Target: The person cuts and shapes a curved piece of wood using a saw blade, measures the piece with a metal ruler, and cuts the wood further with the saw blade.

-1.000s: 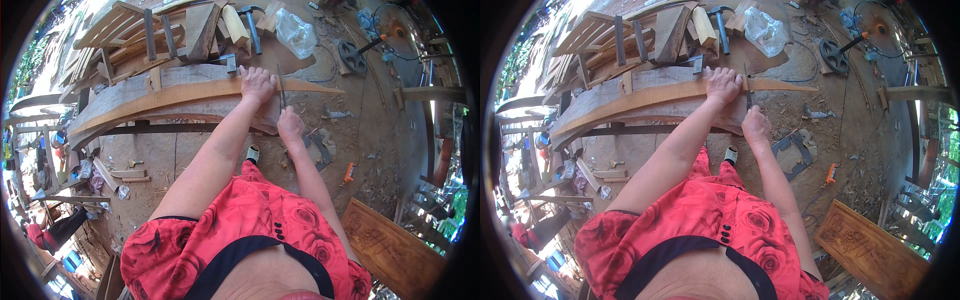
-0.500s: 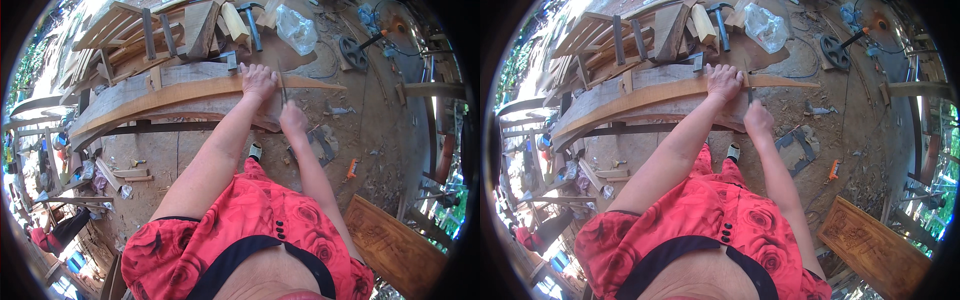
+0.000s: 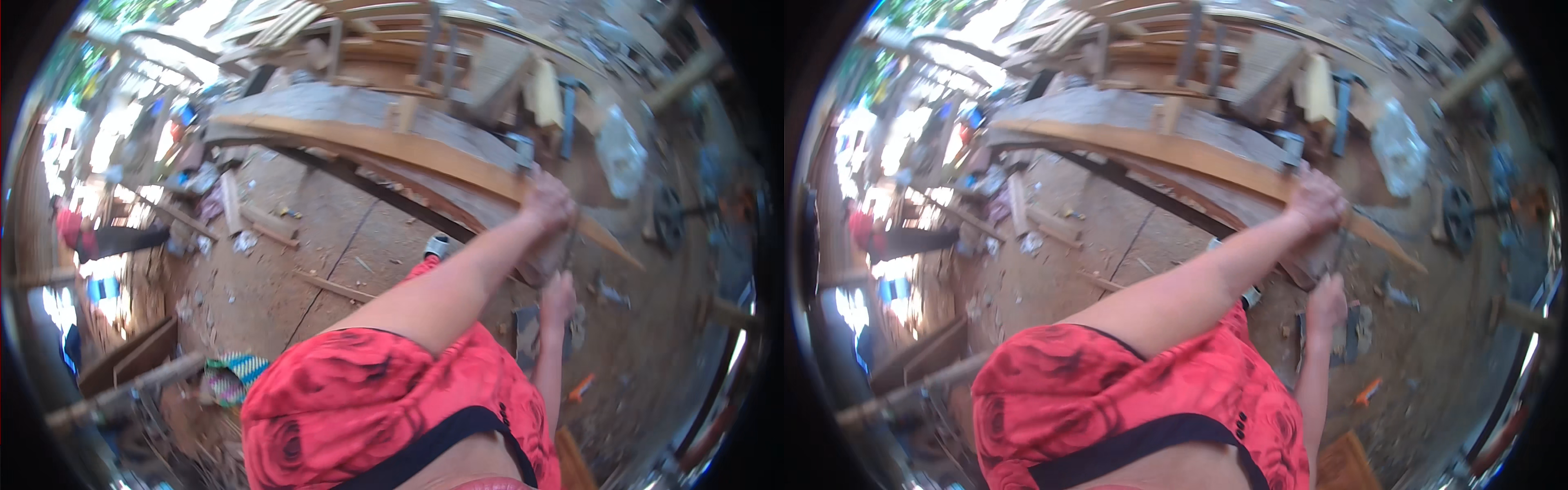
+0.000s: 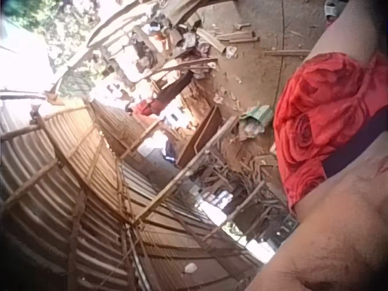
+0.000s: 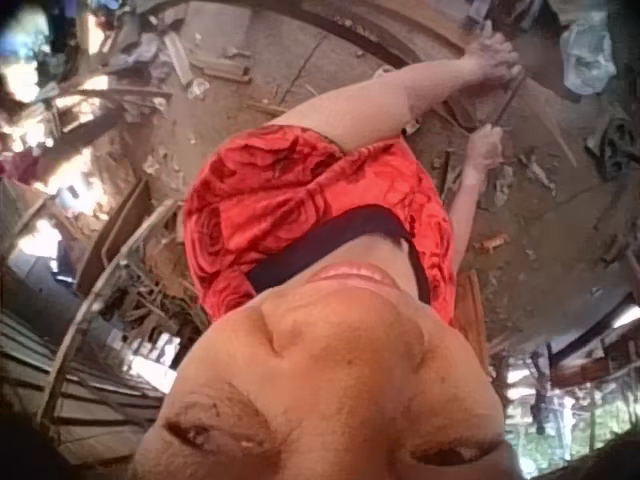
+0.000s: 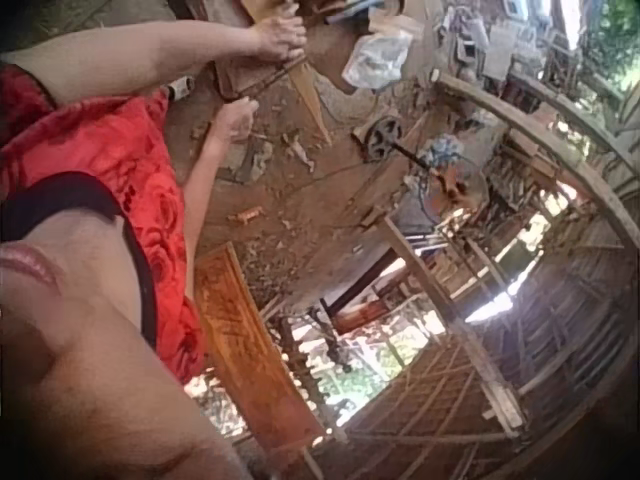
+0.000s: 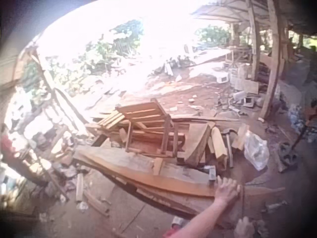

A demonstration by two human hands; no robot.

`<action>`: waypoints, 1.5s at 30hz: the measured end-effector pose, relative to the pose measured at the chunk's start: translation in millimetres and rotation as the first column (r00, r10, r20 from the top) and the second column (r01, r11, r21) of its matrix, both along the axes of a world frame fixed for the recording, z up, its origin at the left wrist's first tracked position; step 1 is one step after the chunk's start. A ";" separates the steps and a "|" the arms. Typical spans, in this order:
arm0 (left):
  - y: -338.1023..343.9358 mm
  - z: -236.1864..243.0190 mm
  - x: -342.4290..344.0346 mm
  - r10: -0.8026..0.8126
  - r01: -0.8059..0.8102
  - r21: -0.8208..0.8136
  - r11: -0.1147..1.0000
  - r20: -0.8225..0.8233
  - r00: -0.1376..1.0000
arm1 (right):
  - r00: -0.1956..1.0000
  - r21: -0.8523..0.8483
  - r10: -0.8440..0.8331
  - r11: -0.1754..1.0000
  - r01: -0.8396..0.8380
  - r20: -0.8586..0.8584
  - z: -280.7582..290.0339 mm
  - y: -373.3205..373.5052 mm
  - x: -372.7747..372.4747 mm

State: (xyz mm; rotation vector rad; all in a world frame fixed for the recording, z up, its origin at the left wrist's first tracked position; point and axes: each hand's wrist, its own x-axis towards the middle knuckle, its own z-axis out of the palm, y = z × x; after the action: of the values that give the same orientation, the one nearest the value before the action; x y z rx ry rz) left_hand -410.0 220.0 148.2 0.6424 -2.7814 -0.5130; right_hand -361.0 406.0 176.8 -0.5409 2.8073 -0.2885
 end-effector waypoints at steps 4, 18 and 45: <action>1.3 -3.0 3.5 0.010 -0.008 0.029 1.000 -0.056 0.998 | 1.000 0.025 0.016 1.000 -0.016 -0.002 1.8 -9.3 -5.7; 4.3 -12.0 -3.8 0.059 -0.059 -0.008 0.998 -0.010 0.998 | 0.998 -0.004 0.070 0.998 -0.070 0.004 -13.8 19.7 0.9; 3.4 -16.5 -0.9 0.045 -0.048 -0.007 0.999 -0.195 0.980 | 0.991 -0.103 0.125 0.987 -0.120 0.043 -65.2 39.6 -16.3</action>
State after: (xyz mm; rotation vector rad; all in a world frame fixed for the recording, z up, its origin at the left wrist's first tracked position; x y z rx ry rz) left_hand -410.9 223.4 131.6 0.6179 -2.5784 -0.5196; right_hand -377.3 445.6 111.5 -0.7163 2.7094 -0.4133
